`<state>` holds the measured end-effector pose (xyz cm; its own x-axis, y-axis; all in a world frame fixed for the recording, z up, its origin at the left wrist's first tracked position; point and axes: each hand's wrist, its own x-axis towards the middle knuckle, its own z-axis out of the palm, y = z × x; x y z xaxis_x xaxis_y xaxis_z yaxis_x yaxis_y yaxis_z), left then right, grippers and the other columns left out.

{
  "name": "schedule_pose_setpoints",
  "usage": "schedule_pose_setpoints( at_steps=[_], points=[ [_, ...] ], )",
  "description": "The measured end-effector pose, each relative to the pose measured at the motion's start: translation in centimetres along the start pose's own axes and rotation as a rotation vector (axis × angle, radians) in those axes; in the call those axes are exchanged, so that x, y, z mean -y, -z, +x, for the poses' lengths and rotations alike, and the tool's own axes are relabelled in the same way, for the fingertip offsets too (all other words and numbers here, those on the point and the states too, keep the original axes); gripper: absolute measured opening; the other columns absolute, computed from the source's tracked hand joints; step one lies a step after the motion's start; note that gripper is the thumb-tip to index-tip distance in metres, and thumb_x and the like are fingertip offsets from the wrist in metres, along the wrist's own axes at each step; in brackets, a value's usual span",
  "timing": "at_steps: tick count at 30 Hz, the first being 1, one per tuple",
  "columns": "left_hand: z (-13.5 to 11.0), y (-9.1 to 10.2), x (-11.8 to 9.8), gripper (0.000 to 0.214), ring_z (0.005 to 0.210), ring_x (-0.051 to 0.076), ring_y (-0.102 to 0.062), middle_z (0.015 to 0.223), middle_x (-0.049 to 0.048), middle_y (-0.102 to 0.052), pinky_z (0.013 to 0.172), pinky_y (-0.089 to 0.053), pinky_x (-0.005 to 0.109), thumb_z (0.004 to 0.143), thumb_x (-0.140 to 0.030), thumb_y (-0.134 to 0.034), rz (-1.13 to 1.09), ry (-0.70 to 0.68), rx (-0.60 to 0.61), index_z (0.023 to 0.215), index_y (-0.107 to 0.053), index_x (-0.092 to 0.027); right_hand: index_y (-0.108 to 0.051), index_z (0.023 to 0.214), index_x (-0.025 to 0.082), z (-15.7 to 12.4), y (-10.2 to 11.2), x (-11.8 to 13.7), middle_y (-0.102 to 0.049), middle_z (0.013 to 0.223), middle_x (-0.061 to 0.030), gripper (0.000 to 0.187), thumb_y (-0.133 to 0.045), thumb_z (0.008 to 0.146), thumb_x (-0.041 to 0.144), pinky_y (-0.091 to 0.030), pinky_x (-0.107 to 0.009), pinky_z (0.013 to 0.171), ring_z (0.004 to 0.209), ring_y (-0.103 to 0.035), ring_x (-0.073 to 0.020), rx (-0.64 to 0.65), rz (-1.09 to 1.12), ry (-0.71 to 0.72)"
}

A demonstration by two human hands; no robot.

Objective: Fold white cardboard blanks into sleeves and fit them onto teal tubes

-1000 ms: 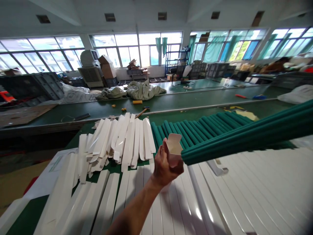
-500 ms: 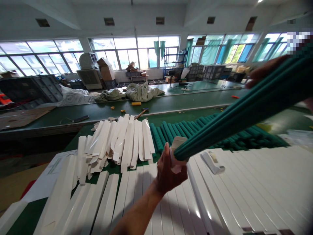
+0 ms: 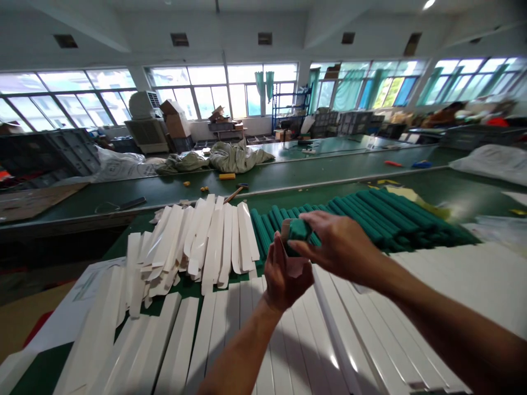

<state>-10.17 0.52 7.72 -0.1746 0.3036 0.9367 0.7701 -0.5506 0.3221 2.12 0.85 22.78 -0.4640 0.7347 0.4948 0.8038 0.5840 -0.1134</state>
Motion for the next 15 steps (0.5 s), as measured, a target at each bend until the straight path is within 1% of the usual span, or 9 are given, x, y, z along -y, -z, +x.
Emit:
schedule_pose_setpoints(
  at_steps=[1, 2, 4, 7, 8, 9, 11, 13, 15],
  points=[
    [-0.3, -0.2, 0.1, 0.082, 0.112, 0.033, -0.064, 0.127, 0.0255, -0.060, 0.088, -0.059, 0.042, 0.079, -0.031, -0.066, -0.002, 0.007, 0.002, 0.148, -0.028, -0.007, -0.066, 0.111, 0.012, -0.9, -1.8, -0.3, -0.069, 0.109, -0.0174, 0.045, -0.065, 0.080, 0.043, -0.052, -0.034, 0.072, 0.088, -0.068, -0.0276, 0.005, 0.051, -0.048],
    [-0.7, -0.4, 0.2, 0.082, 0.111, 0.033, -0.065, 0.127, 0.0259, -0.060, 0.088, -0.059, 0.043, 0.080, -0.034, -0.065, -0.010, 0.021, 0.014, 0.148, -0.028, -0.007, -0.064, 0.118, 0.011, -1.7, -3.5, -0.6, -0.068, 0.114, -0.0186, 0.050, -0.064, 0.080, 0.044, -0.053, -0.036, 0.074, 0.091, -0.068, -0.0288, 0.010, 0.153, -0.095],
    [-1.2, -0.6, 0.4, 0.082, 0.112, 0.034, -0.064, 0.127, 0.0261, -0.060, 0.088, -0.059, 0.045, 0.081, -0.039, -0.065, -0.020, 0.051, 0.036, 0.148, -0.028, -0.007, -0.062, 0.124, 0.012, -3.3, -6.0, -1.1, -0.068, 0.114, -0.0172, 0.054, -0.058, 0.084, 0.049, -0.054, -0.037, 0.077, 0.092, -0.068, -0.0279, 0.005, 0.481, -0.215],
    [-1.7, -0.8, 0.8, 0.086, 0.115, 0.034, -0.063, 0.130, 0.0260, -0.057, 0.089, -0.058, 0.043, 0.080, -0.037, -0.067, -0.004, 0.072, 0.027, 0.149, -0.026, -0.007, -0.068, 0.117, 0.017, -4.8, -8.1, -1.6, -0.070, 0.111, -0.0120, 0.053, -0.043, 0.092, 0.056, -0.055, -0.037, 0.081, 0.097, -0.067, -0.0252, -0.001, 1.041, -0.407],
    [-1.7, -0.9, 0.9, 0.086, 0.115, 0.033, -0.063, 0.130, 0.0256, -0.057, 0.090, -0.058, 0.041, 0.079, -0.035, -0.068, -0.005, 0.078, 0.028, 0.149, -0.025, -0.007, -0.069, 0.115, 0.018, -5.1, -8.6, -1.6, -0.069, 0.114, -0.0113, 0.052, -0.042, 0.093, 0.056, -0.054, -0.038, 0.085, 0.102, -0.066, -0.0250, -0.013, 1.183, -0.463],
    [-1.8, -0.9, 0.9, 0.086, 0.115, 0.032, -0.063, 0.130, 0.0252, -0.057, 0.090, -0.058, 0.040, 0.079, -0.033, -0.068, -0.014, 0.077, 0.034, 0.149, -0.025, -0.007, -0.070, 0.114, 0.018, -5.2, -9.0, -1.5, -0.067, 0.118, -0.0109, 0.050, -0.045, 0.092, 0.055, -0.053, -0.039, 0.088, 0.106, -0.064, -0.0251, -0.028, 1.298, -0.501],
    [-1.8, -0.7, 1.0, 0.082, 0.116, 0.030, -0.062, 0.130, 0.0240, -0.057, 0.091, -0.058, 0.040, 0.081, -0.031, -0.067, -0.057, 0.060, 0.068, 0.149, -0.026, -0.008, -0.069, 0.116, 0.018, -5.1, -9.8, -1.1, -0.064, 0.124, -0.0105, 0.045, -0.054, 0.089, 0.051, -0.049, -0.040, 0.096, 0.112, -0.060, -0.0254, -0.049, 1.473, -0.536],
    [-1.8, -0.3, 0.9, 0.076, 0.120, 0.030, -0.058, 0.130, 0.0220, -0.057, 0.093, -0.056, 0.043, 0.083, -0.031, -0.064, -0.109, 0.034, 0.115, 0.148, -0.030, -0.010, -0.068, 0.115, 0.018, -4.9, -10.6, -0.6, -0.064, 0.123, -0.0103, 0.043, -0.058, 0.086, 0.048, -0.047, -0.041, 0.099, 0.111, -0.060, -0.0250, -0.061, 1.599, -0.565],
    [-1.6, 0.3, 0.7, 0.069, 0.125, 0.031, -0.054, 0.132, 0.0201, -0.055, 0.096, -0.054, 0.047, 0.085, -0.031, -0.061, -0.185, 0.047, 0.189, 0.146, -0.033, -0.013, -0.068, 0.110, 0.019, -4.7, -11.4, -0.1, -0.067, 0.116, -0.0089, 0.041, -0.061, 0.084, 0.049, -0.049, -0.039, 0.095, 0.106, -0.062, -0.0236, -0.153, 1.629, -0.638]
  ],
)
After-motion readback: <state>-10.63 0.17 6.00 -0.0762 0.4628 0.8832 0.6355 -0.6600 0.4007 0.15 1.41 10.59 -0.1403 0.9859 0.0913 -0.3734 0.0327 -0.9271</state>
